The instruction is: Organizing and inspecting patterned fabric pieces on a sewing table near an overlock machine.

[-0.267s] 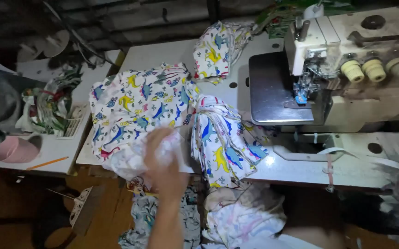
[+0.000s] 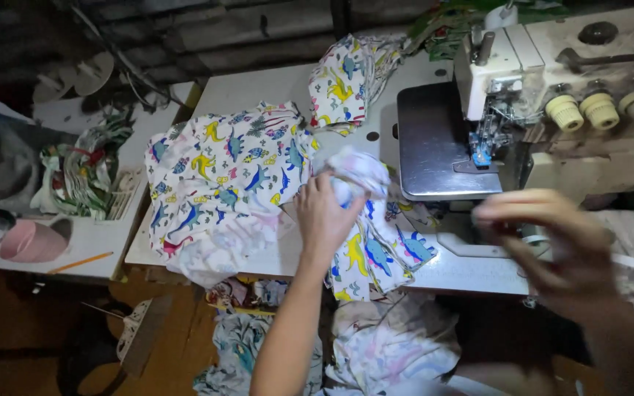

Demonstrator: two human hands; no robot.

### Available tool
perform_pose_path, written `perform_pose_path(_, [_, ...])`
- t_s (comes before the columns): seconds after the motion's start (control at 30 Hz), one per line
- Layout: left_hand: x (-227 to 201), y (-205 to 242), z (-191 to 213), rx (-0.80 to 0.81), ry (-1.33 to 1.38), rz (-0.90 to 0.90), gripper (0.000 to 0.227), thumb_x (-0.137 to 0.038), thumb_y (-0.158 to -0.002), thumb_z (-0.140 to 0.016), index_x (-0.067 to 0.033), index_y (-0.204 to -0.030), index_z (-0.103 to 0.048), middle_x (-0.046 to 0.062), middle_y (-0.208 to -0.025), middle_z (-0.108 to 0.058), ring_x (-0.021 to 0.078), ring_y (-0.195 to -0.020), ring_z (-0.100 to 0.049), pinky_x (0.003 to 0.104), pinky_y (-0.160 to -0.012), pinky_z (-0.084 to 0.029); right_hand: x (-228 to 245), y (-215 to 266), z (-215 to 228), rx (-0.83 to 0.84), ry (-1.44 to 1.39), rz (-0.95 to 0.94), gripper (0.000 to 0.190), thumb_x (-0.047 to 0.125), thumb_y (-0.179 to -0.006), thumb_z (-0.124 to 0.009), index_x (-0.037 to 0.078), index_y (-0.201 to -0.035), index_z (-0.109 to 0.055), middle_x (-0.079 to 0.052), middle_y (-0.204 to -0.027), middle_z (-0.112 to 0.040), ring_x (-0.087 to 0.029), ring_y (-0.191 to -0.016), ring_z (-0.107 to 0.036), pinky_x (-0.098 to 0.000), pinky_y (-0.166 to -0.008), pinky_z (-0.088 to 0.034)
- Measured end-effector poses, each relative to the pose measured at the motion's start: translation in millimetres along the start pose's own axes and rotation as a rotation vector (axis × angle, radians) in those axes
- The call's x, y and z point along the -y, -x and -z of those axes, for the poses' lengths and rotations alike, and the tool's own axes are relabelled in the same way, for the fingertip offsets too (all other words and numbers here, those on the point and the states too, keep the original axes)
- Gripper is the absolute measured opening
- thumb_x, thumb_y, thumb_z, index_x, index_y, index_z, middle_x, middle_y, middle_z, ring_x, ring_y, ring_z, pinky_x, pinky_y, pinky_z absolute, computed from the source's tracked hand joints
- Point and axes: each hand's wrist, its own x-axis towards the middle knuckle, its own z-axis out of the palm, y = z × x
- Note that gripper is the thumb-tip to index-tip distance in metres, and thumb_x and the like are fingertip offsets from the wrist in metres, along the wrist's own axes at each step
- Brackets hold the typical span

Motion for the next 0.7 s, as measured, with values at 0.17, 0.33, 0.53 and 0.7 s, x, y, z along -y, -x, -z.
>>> perform_pose_path(0.17, [-10.6,33.9,7.4,-0.630,0.001,-0.528,0.063,-0.041,-0.082,-0.088,-0.0080,-0.128,-0.060,0.012,-0.127,-0.059,0.0282,-0.120,-0.055,0.044,-0.103,-0.044,4.6,-28.0,-45.1,0.124,0.147,0.049,0.014,0.003,-0.093,-0.065,0.002,-0.106,-0.070,-0.013,-0.109,-0.072,-0.021,-0.099,-0.071,-0.0295,-0.094,-0.055])
perform_pose_path(0.33, [-10.1,73.8,23.7,-0.515,-0.067,-0.698,0.055,-0.008,-0.095,-0.077,-0.0155,-0.141,-0.048,0.002,-0.136,-0.063,0.0218,-0.128,-0.058,0.047,-0.116,-0.040,16.7,-30.3,-63.2,-0.013,0.310,0.292,0.013,-0.003,-0.096,-0.070,0.000,-0.109,-0.068,-0.015,-0.114,-0.069,-0.030,-0.105,-0.067,-0.0408,-0.099,-0.050])
perform_pose_path(0.53, [3.8,86.0,37.4,-0.257,0.290,-0.539,0.043,-0.045,-0.099,-0.057,-0.0112,-0.126,-0.057,0.011,-0.111,-0.064,0.0333,-0.106,-0.057,0.046,-0.095,-0.045,3.4,-25.0,-56.3,0.351,0.592,0.322,0.083,0.056,-0.083,-0.075,0.013,-0.150,-0.048,-0.007,-0.146,-0.060,-0.028,-0.135,-0.055,-0.0495,-0.119,-0.030])
perform_pose_path(0.7, [-5.4,77.1,35.1,-0.531,-0.024,-0.741,0.025,-0.016,-0.105,-0.054,-0.0090,-0.127,-0.063,0.010,-0.113,-0.059,0.0263,-0.102,-0.060,0.038,-0.082,-0.041,-14.2,0.6,-65.2,0.237,0.665,0.157,0.081,0.051,-0.085,-0.076,0.010,-0.149,-0.048,-0.012,-0.134,-0.062,-0.031,-0.115,-0.058,-0.0429,-0.096,-0.041])
